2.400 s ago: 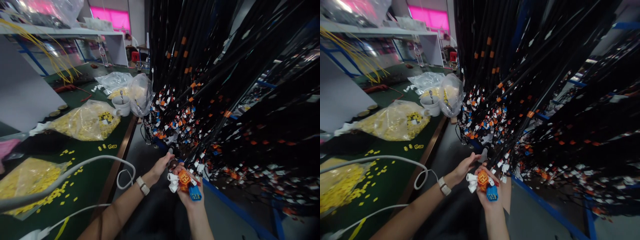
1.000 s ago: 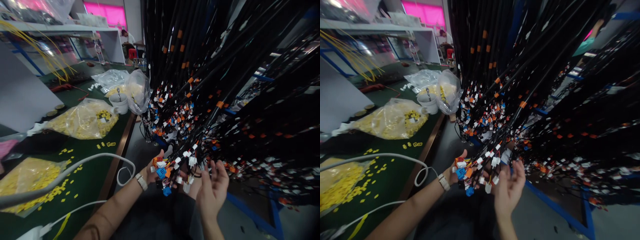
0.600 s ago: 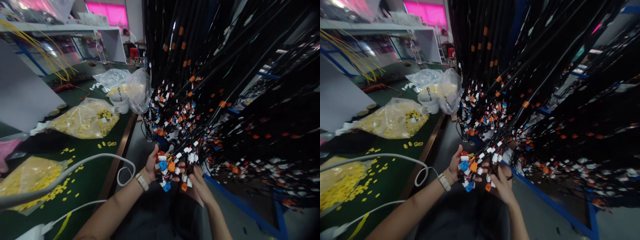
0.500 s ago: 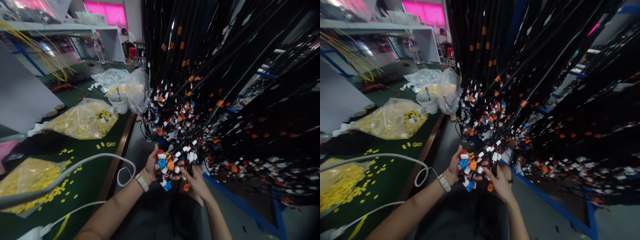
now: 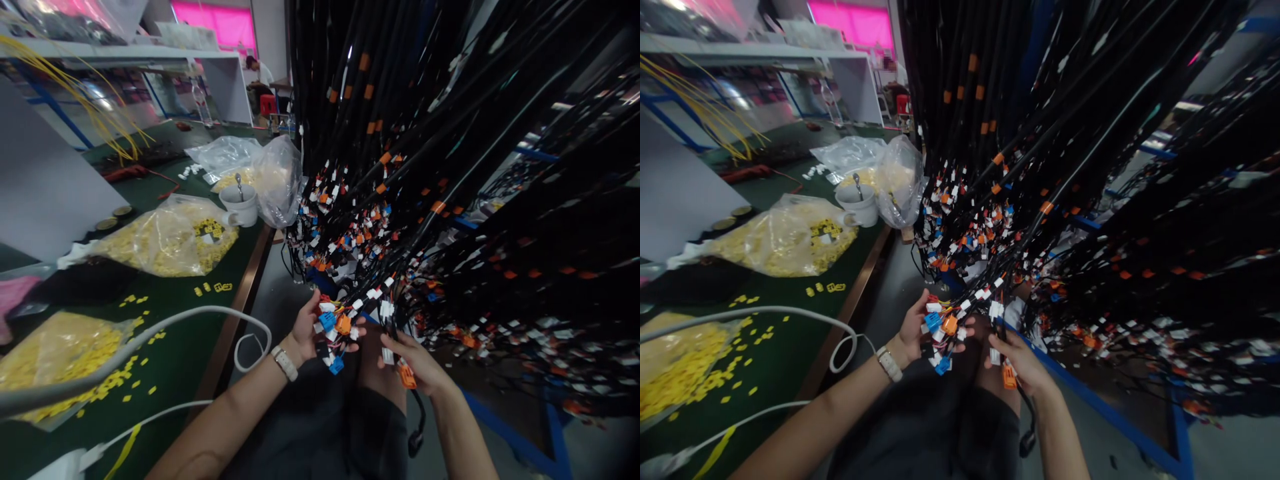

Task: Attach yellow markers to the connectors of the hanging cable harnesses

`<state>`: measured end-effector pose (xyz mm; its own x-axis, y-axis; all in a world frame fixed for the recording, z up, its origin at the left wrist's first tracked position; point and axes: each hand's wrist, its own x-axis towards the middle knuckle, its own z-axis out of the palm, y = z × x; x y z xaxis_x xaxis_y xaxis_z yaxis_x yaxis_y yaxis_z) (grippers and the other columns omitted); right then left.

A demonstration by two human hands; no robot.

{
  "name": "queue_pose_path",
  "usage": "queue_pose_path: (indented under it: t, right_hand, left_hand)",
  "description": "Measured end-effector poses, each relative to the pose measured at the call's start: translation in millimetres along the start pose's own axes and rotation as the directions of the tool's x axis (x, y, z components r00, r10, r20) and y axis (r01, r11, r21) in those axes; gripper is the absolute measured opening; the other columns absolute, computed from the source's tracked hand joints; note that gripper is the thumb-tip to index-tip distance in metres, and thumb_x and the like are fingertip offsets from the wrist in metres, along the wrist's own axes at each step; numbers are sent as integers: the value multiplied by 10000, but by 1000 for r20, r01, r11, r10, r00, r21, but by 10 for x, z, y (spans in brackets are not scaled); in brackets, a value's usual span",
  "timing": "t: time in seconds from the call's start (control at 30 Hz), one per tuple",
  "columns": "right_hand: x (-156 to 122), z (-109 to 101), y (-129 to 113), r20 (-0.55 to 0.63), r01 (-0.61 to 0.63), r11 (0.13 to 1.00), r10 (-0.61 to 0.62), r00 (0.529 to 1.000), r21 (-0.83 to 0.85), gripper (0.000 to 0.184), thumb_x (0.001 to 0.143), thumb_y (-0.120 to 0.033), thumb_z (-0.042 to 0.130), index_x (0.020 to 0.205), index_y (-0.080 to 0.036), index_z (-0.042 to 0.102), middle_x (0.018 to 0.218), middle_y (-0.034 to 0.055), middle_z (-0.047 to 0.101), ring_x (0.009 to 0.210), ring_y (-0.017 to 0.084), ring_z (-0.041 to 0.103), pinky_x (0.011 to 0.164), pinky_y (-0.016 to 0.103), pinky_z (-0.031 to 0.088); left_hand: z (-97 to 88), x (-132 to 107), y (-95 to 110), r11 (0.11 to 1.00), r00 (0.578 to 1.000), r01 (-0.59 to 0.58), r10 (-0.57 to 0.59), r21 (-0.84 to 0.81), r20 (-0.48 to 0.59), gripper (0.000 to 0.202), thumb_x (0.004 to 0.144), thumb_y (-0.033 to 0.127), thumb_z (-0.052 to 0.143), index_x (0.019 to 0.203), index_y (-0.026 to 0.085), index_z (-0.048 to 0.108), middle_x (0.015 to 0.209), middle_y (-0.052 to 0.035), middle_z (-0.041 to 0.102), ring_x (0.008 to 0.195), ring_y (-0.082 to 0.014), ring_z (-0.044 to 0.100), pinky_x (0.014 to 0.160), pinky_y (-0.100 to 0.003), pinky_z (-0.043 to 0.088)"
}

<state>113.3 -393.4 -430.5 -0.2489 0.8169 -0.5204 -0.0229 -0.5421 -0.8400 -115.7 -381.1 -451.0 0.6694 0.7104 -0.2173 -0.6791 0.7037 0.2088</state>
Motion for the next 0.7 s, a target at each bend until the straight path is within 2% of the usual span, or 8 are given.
queue_pose_path:
  t: [0.1, 0.2, 0.3, 0.37, 0.43, 0.5, 0.57, 0.7]
  right_hand:
    - [-18, -159, -66, -56, 31, 993, -38, 998, -118, 369, 654, -414, 749, 902, -163, 641, 643, 2, 629, 560, 161, 594, 519, 255, 425]
    - [-83, -307, -156, -81, 52, 963, -76, 994, -265, 458, 681, -433, 728, 1040, -171, 618, 678, -12, 618, 600, 157, 591, 552, 252, 433]
    - [-195, -306, -262, -74, 60, 936, -90, 993, -346, 502, 728, -501, 663, 1101, -171, 607, 699, 1, 616, 635, 166, 591, 562, 254, 442]
    - [-278, -200, -332, -44, 67, 927, -90, 995, -370, 525, 751, -531, 623, 1142, -181, 592, 715, 13, 616, 651, 174, 594, 535, 250, 443]
    - [-341, -35, -385, 34, 121, 918, -116, 993, -377, 545, 757, -518, 623, 1193, -196, 565, 778, 35, 634, 712, 189, 604, 555, 258, 467]
    - [-366, 151, -397, 178, 221, 916, -168, 970, -336, 566, 757, -453, 654, 1252, -213, 524, 991, 75, 642, 911, 215, 595, 737, 295, 499]
    - [-349, 331, -349, 287, 261, 929, -183, 940, -262, 691, 746, -412, 679, 1353, -231, 403, 1149, 86, 593, 1011, 219, 568, 832, 329, 487]
    - [-218, 632, -139, 397, 258, 931, -141, 907, -259, 965, 699, -376, 729, 1451, -236, 141, 1181, 103, 566, 927, 198, 610, 795, 338, 507]
  left_hand:
    - [-29, 9, -4, 1000, 1000, -1, 1, 4, -7, 743, 800, 704, 318, 1127, 80, 553, 1005, -196, 672, 983, -336, 625, 865, -575, 429]
    - [-47, 21, -22, 999, 997, -19, 22, 36, -67, 716, 791, 698, 358, 1108, 90, 563, 971, -182, 684, 929, -325, 648, 826, -542, 470]
    - [-34, 19, -10, 996, 989, -35, 45, 77, -141, 684, 774, 693, 410, 1063, 98, 584, 899, -156, 698, 841, -298, 673, 766, -479, 516]
    - [-10, 5, 30, 995, 987, -40, 53, 87, -151, 659, 783, 677, 415, 1047, 99, 591, 869, -145, 701, 807, -281, 679, 728, -437, 534]
    - [19, -14, 87, 994, 987, -56, 69, 91, -147, 629, 803, 652, 402, 1045, 105, 594, 849, -135, 701, 786, -265, 682, 695, -406, 543]
    - [49, -33, 138, 992, 985, -81, 94, 94, -143, 598, 819, 628, 393, 1040, 112, 601, 826, -123, 702, 760, -249, 683, 672, -385, 548]
    - [74, -46, 166, 988, 982, -123, 135, 93, -134, 580, 826, 612, 393, 1016, 110, 612, 793, -113, 702, 725, -233, 682, 654, -363, 550]
    - [97, -56, 169, 973, 963, -193, 213, 129, -167, 554, 822, 587, 418, 942, 91, 632, 730, -102, 696, 645, -210, 669, 591, -315, 545]
